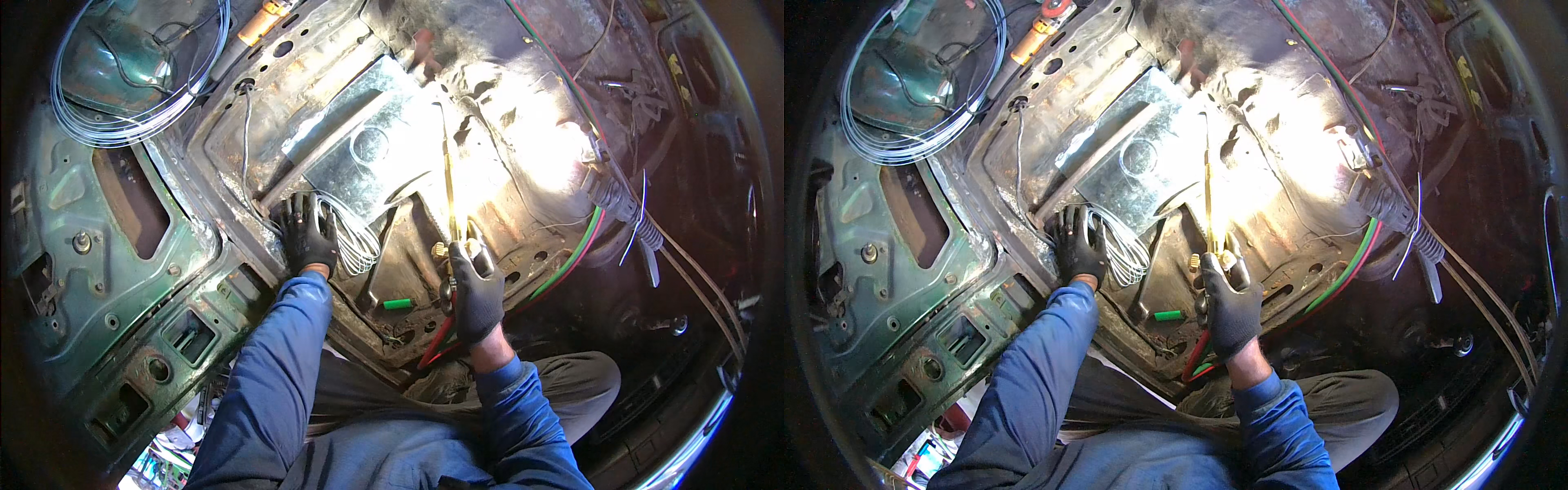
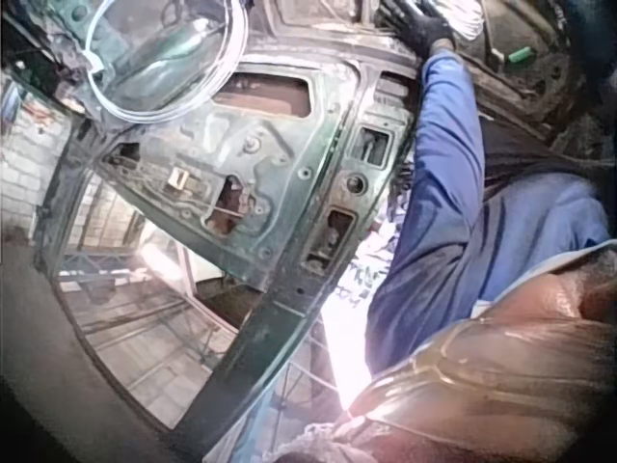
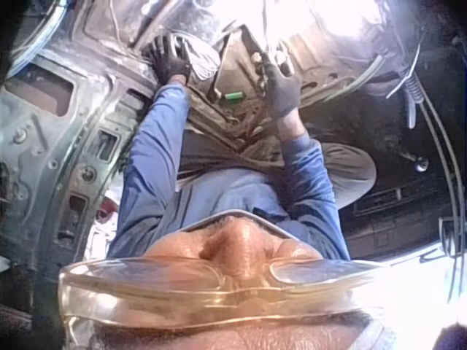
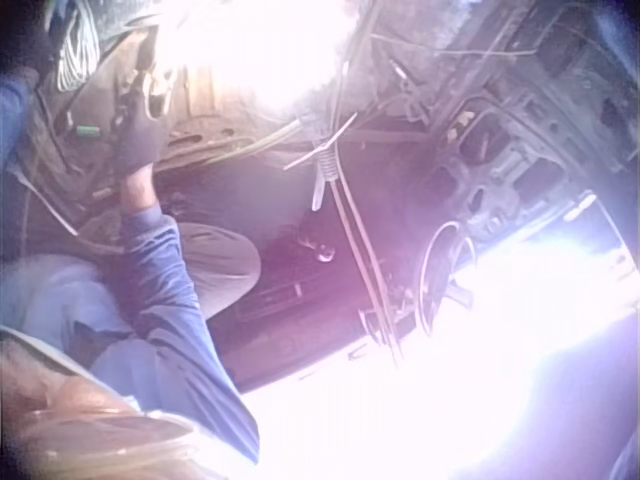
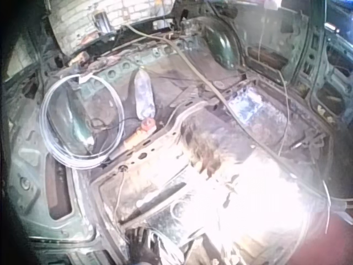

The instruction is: The person uses a welding torch to heat and join a metal patch on the floor of a car trunk. They then use a hammer to shape the metal and finish the repair.

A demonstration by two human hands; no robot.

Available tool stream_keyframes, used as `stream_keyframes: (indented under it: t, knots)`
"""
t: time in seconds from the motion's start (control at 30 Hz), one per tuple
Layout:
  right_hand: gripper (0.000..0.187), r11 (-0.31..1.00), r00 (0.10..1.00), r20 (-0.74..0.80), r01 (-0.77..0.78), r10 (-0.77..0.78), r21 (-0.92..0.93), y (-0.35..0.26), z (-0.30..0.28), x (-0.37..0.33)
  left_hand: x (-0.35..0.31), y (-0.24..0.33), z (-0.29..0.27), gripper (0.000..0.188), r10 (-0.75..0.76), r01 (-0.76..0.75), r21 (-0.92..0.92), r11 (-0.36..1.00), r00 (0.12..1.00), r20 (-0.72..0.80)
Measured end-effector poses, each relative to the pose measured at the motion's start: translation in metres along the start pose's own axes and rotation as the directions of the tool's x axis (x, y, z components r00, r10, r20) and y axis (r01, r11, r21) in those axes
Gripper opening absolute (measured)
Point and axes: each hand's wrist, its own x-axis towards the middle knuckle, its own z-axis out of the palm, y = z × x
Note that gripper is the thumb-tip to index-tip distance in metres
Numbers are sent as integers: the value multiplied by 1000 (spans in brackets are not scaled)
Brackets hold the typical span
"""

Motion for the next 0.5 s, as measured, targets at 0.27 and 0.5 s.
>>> stream_keyframes:
  t: [0.27, 0.5]
  knots:
    - [47, 999, 998, 31, 48, -47, -5, 11, 1, 7, 0, 2, -1, 57, 10, -10, 23, 1000, 1000, -8]
    - [59, 999, 1000, 29, -3, 2, 46, 6, 11, 3, -1, -3, 6, 59, 13, -13, 20, 1000, 1000, -28]
